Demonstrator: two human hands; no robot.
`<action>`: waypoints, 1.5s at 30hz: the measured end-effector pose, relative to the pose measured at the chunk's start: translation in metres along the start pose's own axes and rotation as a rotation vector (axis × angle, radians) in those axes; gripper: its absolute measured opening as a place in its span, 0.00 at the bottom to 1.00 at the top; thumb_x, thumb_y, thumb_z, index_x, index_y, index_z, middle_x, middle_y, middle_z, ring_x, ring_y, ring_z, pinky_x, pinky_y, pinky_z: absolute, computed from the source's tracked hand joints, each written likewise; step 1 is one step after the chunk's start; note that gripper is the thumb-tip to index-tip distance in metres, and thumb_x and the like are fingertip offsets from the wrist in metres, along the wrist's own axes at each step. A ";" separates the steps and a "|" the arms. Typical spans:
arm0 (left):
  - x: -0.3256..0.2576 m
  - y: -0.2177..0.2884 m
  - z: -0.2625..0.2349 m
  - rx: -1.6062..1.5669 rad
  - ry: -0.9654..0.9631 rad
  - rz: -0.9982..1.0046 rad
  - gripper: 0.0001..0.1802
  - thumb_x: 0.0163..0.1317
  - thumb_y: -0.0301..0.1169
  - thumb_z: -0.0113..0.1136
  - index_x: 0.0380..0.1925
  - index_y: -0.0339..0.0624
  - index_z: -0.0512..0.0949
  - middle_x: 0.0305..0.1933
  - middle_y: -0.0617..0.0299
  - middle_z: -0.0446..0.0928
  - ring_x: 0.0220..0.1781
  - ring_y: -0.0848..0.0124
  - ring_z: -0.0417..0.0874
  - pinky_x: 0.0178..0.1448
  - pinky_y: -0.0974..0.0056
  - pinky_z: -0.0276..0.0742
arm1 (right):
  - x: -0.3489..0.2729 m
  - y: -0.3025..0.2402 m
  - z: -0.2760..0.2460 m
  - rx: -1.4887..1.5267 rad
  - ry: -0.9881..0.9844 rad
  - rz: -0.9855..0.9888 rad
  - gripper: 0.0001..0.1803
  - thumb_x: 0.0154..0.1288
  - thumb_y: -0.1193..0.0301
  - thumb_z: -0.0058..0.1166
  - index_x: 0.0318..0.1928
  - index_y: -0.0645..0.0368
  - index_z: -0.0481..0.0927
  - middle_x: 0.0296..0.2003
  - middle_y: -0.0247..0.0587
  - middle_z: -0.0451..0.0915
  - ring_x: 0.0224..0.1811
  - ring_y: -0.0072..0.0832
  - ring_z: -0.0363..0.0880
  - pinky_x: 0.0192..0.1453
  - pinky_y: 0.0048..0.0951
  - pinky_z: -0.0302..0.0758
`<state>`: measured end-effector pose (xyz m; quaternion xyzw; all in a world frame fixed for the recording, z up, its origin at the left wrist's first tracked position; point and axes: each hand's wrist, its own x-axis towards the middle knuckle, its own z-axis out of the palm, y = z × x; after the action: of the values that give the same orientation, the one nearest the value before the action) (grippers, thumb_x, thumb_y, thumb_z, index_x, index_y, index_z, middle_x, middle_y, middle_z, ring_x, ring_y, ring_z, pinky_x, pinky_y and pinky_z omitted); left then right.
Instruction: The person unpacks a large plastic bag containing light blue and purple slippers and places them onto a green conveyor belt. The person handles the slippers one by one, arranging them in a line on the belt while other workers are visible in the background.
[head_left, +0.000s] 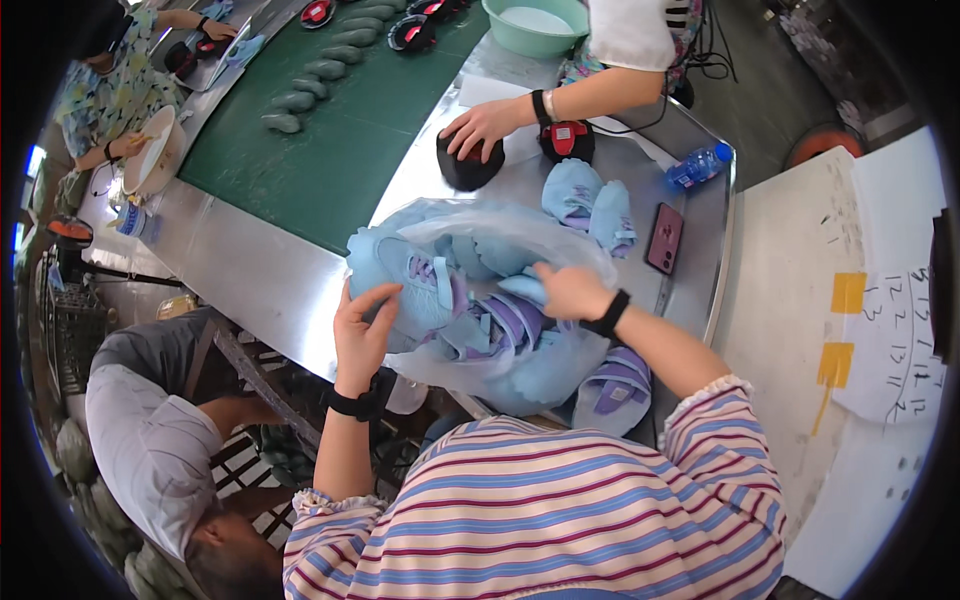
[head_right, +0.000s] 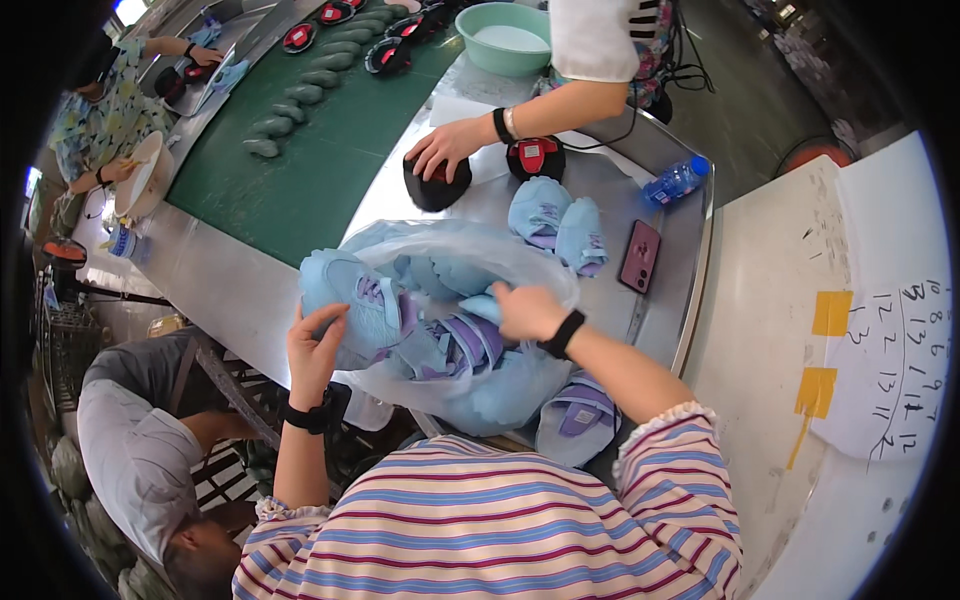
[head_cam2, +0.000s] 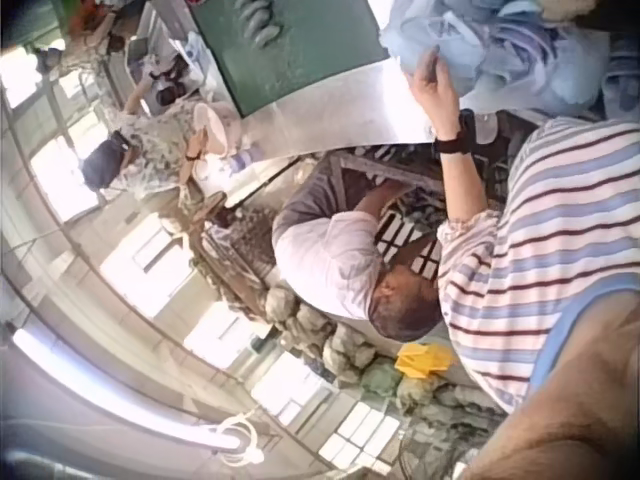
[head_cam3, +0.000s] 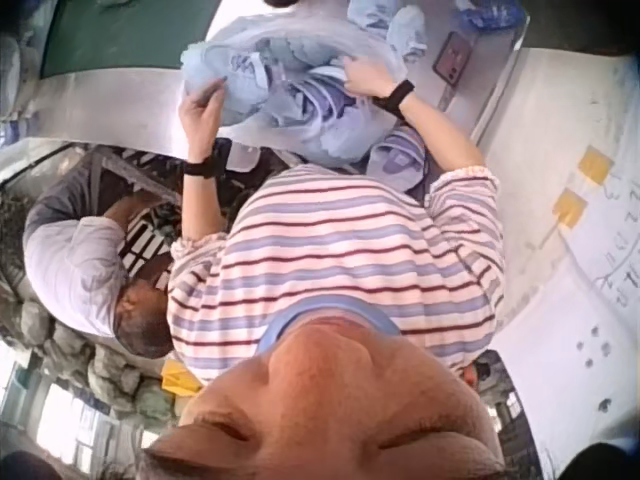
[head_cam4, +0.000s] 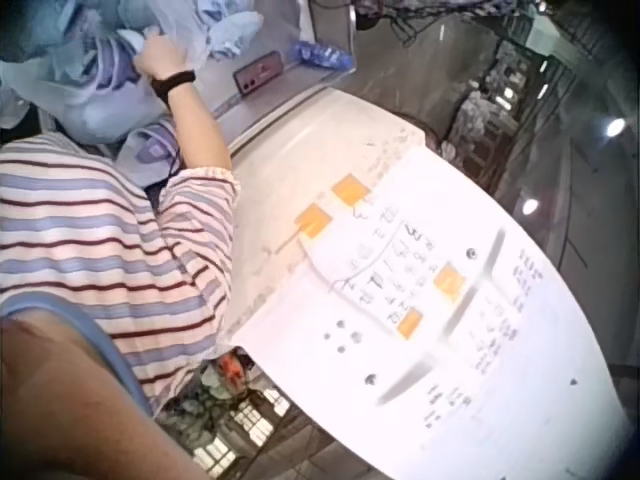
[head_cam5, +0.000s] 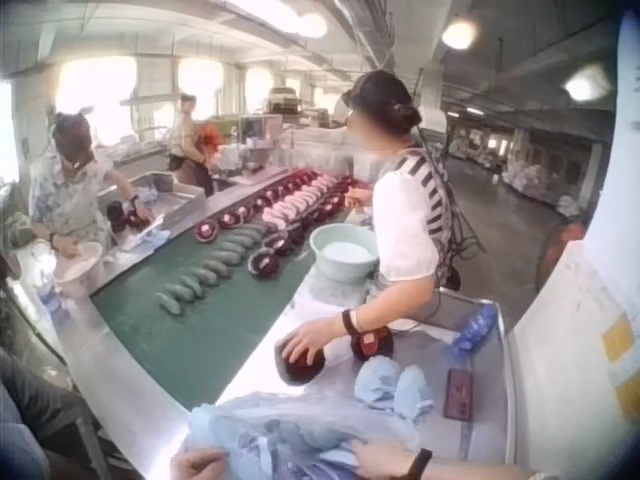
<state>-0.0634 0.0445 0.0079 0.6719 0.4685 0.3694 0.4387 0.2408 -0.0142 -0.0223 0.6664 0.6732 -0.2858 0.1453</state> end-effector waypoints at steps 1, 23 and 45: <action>0.000 0.004 -0.001 0.004 0.002 0.016 0.10 0.52 0.21 0.57 0.36 0.40 0.80 0.41 0.55 0.73 0.42 0.64 0.75 0.49 0.65 0.69 | 0.005 0.034 0.007 0.115 0.165 -0.030 0.33 0.47 0.67 0.48 0.56 0.65 0.64 0.31 0.59 0.79 0.37 0.51 0.78 0.40 0.46 0.74; 0.036 -0.030 0.094 0.270 -0.085 0.158 0.12 0.43 0.33 0.67 0.27 0.37 0.81 0.44 0.44 0.75 0.53 0.49 0.71 0.50 0.57 0.70 | -0.037 -0.028 -0.023 1.197 0.712 -0.414 0.18 0.57 0.77 0.48 0.51 0.63 0.70 0.42 0.43 0.78 0.43 0.27 0.79 0.43 0.26 0.75; 0.041 0.000 -0.004 -0.226 0.195 -0.081 0.16 0.49 0.34 0.67 0.32 0.31 0.80 0.38 0.59 0.79 0.38 0.75 0.77 0.42 0.70 0.72 | -0.043 -0.002 0.009 0.558 0.514 -0.741 0.18 0.36 0.72 0.67 0.30 0.55 0.73 0.49 0.47 0.70 0.51 0.41 0.70 0.57 0.38 0.64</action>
<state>-0.0550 0.0847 0.0127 0.5598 0.4910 0.4655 0.4783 0.2401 -0.0548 -0.0045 0.4455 0.7759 -0.3136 -0.3180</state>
